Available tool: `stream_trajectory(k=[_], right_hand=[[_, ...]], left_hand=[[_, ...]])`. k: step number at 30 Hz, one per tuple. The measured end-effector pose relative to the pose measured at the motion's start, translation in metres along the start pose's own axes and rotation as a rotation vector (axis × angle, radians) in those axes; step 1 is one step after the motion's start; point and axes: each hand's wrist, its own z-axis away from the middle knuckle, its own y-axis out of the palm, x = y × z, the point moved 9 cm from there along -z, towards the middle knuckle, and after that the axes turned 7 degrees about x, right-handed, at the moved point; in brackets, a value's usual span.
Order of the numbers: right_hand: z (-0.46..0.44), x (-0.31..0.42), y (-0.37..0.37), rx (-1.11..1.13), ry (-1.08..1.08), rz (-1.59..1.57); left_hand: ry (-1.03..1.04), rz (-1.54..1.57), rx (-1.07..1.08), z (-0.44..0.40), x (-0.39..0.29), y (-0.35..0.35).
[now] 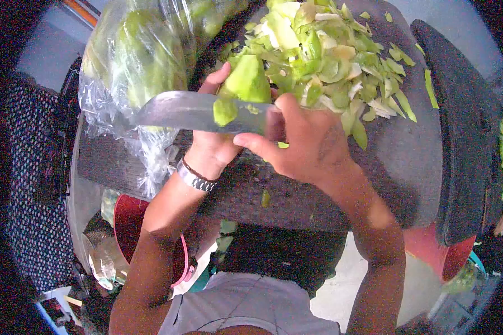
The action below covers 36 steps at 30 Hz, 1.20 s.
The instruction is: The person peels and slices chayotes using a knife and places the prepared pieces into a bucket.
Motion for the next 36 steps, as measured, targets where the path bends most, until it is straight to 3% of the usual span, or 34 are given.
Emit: stream_trajectory(k=[6,8,11,13,16,19,22,25,29,36], right_hand=[[0.001,-0.001,0.002,-0.013,-0.070,0.016],[0.000,-0.004,-0.005,-0.052,-0.070,0.042],[-0.005,-0.028,-0.018,-0.116,0.020,0.066],[-0.008,-0.044,-0.032,-0.117,0.192,0.077],[-0.009,-0.057,-0.047,-0.143,0.275,0.009],[-0.006,-0.047,-0.039,-0.136,0.325,-0.167],[-0.005,-0.033,-0.022,-0.028,0.306,-0.125],[-0.001,-0.010,-0.005,-0.006,0.038,0.031],[0.002,-0.001,0.001,-0.019,-0.084,-0.009],[0.003,0.006,0.000,-0.002,-0.134,0.036]], left_hand=[[-0.054,-0.044,0.089,0.002,0.002,0.010],[0.043,-0.083,-0.017,0.002,-0.004,0.001],[0.199,-0.051,-0.214,0.013,-0.014,-0.006],[-0.012,-0.138,0.043,0.009,-0.011,0.006],[-0.017,-0.196,0.027,0.011,-0.010,0.017],[0.054,-0.084,-0.154,0.014,-0.012,0.016],[0.115,0.007,-0.170,0.007,-0.010,0.004],[-0.016,-0.025,-0.071,0.002,-0.001,0.000],[-0.104,-0.040,-0.013,0.005,0.008,0.006],[-0.157,0.021,0.083,0.007,0.013,0.019]])
